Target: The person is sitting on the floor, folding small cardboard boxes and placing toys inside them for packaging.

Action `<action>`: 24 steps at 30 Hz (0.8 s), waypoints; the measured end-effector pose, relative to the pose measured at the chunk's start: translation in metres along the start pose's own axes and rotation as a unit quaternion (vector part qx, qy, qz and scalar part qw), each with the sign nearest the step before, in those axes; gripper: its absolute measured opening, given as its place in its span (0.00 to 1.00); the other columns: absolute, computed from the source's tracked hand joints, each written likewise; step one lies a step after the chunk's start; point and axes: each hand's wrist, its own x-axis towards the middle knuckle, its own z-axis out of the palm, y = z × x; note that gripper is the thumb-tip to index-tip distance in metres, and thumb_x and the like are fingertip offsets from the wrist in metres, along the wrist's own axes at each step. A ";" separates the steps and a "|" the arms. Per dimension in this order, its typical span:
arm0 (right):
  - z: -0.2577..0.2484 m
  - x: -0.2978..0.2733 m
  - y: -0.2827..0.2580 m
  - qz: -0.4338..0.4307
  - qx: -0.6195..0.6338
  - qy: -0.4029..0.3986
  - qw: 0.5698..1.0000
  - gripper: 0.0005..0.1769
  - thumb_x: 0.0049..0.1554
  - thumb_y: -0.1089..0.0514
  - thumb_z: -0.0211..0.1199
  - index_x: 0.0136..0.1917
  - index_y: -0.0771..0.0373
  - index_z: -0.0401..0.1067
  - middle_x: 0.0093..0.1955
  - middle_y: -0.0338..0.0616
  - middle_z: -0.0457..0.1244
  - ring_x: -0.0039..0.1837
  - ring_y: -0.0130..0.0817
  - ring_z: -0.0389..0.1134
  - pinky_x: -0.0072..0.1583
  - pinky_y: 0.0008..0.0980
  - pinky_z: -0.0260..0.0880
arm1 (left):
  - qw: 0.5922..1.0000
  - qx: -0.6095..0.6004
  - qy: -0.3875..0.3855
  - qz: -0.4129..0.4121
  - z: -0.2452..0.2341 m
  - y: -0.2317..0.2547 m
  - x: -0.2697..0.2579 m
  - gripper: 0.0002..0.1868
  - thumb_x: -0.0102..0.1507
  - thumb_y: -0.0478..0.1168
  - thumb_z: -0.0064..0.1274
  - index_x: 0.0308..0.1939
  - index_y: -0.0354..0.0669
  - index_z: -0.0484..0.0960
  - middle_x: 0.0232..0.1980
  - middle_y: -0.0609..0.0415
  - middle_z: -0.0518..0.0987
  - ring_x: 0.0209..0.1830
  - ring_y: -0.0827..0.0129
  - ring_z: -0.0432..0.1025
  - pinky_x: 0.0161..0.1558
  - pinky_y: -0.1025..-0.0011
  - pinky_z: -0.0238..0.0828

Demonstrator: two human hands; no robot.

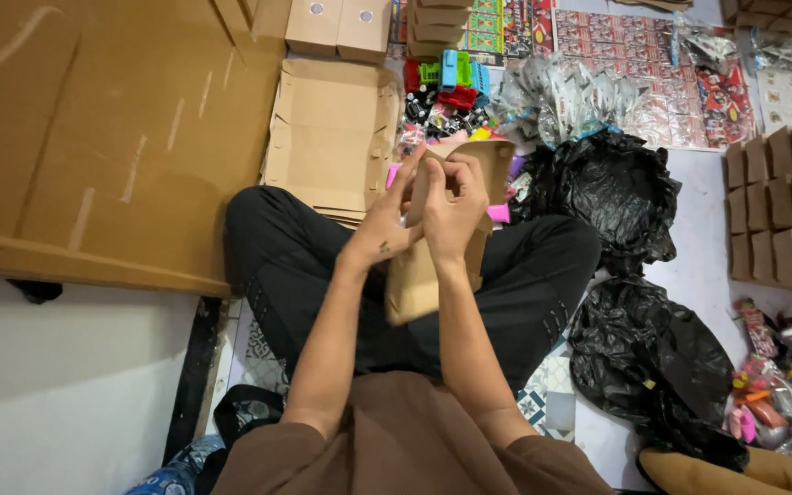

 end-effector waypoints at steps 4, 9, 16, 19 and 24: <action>-0.004 0.003 0.008 -0.033 -0.010 -0.040 0.999 0.08 0.61 0.60 0.68 0.41 0.64 0.76 0.44 0.43 0.66 0.44 0.35 0.68 0.50 0.33 0.69 | 0.996 0.058 0.065 0.001 0.004 0.004 0.005 0.53 0.56 0.34 0.58 0.81 0.66 0.48 0.78 0.31 0.59 0.75 0.33 0.56 0.72 0.42 0.57; -0.041 0.012 0.036 -0.123 -0.143 0.051 0.981 0.23 0.59 0.55 0.72 0.66 0.57 0.73 0.63 0.45 0.61 0.69 0.45 0.61 0.71 0.41 0.54 | 0.968 0.021 0.233 0.094 -0.017 -0.042 0.015 0.43 0.57 0.28 0.47 0.78 0.42 0.59 0.79 0.36 0.58 0.80 0.49 0.51 0.79 0.52 0.41; -0.079 -0.008 0.135 0.199 -0.007 -0.246 0.948 0.35 0.62 0.50 0.68 0.77 0.58 0.60 0.65 0.74 0.60 0.67 0.66 0.63 0.65 0.62 0.63 | 0.905 -0.250 0.339 0.060 -0.032 -0.061 0.027 0.42 0.63 0.30 0.44 0.81 0.55 0.53 0.85 0.52 0.45 0.84 0.58 0.39 0.83 0.60 0.35; -0.076 -0.016 0.141 0.252 0.119 -0.215 0.936 0.26 0.63 0.57 0.65 0.74 0.57 0.66 0.61 0.57 0.66 0.59 0.41 0.67 0.59 0.42 0.72 | 0.894 -0.280 0.349 0.009 -0.040 -0.077 0.031 0.34 0.70 0.38 0.47 0.80 0.58 0.57 0.83 0.49 0.47 0.83 0.50 0.42 0.81 0.54 0.34; -0.069 -0.024 0.170 0.305 0.153 -0.127 0.931 0.10 0.62 0.53 0.67 0.55 0.56 0.79 0.44 0.37 0.68 0.44 0.24 0.69 0.48 0.25 0.74 | 0.930 -0.195 0.310 -0.030 -0.044 -0.075 0.040 0.32 0.73 0.48 0.52 0.78 0.49 0.60 0.80 0.42 0.55 0.80 0.48 0.49 0.79 0.53 0.43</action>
